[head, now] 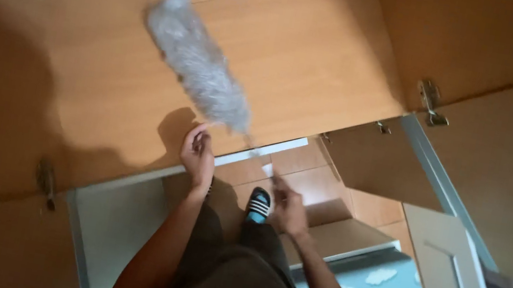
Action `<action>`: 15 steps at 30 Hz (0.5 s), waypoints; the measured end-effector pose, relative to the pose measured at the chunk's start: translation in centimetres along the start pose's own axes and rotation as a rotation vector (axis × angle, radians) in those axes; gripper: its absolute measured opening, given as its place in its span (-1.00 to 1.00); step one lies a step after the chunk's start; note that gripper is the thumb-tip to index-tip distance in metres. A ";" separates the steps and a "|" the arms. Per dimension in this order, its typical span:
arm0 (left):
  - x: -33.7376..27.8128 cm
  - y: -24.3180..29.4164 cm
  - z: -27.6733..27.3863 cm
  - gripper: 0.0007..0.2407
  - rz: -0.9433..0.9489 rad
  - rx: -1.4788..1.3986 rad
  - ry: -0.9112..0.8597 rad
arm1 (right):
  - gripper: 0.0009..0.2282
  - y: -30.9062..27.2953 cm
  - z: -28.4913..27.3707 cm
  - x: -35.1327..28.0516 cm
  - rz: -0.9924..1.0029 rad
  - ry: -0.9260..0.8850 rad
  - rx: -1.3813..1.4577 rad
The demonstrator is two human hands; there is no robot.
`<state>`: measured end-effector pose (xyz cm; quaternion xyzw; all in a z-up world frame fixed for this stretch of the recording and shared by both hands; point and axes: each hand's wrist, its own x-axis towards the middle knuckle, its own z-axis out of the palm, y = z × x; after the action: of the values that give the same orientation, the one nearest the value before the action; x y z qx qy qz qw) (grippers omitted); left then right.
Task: Clean and organize a shoe cabinet using a duster.
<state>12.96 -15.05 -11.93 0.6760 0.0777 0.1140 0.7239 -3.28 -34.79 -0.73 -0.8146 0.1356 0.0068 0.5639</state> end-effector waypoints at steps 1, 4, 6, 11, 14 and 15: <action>-0.6 1.3 -0.3 -0.83 0.002 -0.053 0.013 | -0.56 1.1 -1.2 0.4 -0.034 0.071 -0.013; -3.9 3.3 -1.7 -0.80 0.001 -0.014 0.058 | -0.57 2.6 -1.2 0.1 0.077 0.157 0.020; -5.1 4.1 -1.8 -0.77 0.000 0.072 0.087 | -0.58 2.5 0.5 0.3 0.216 0.176 0.060; -8.5 4.6 -2.8 -0.75 -0.040 -0.264 -0.155 | -0.62 0.4 2.3 -1.3 0.164 -0.151 0.202; -10.9 6.7 -3.8 -0.72 -0.054 -0.208 -0.229 | -0.70 10.2 -1.7 0.2 -0.354 -0.060 -0.022; -11.6 8.1 -4.6 -0.72 -0.056 -0.203 -0.220 | -0.70 6.8 -1.7 -0.5 -0.354 -0.069 -0.019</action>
<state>0.04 -13.29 -4.65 0.6053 0.0047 0.0263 0.7955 -5.60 -38.50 -6.26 -0.8302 -0.0293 -0.0632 0.5531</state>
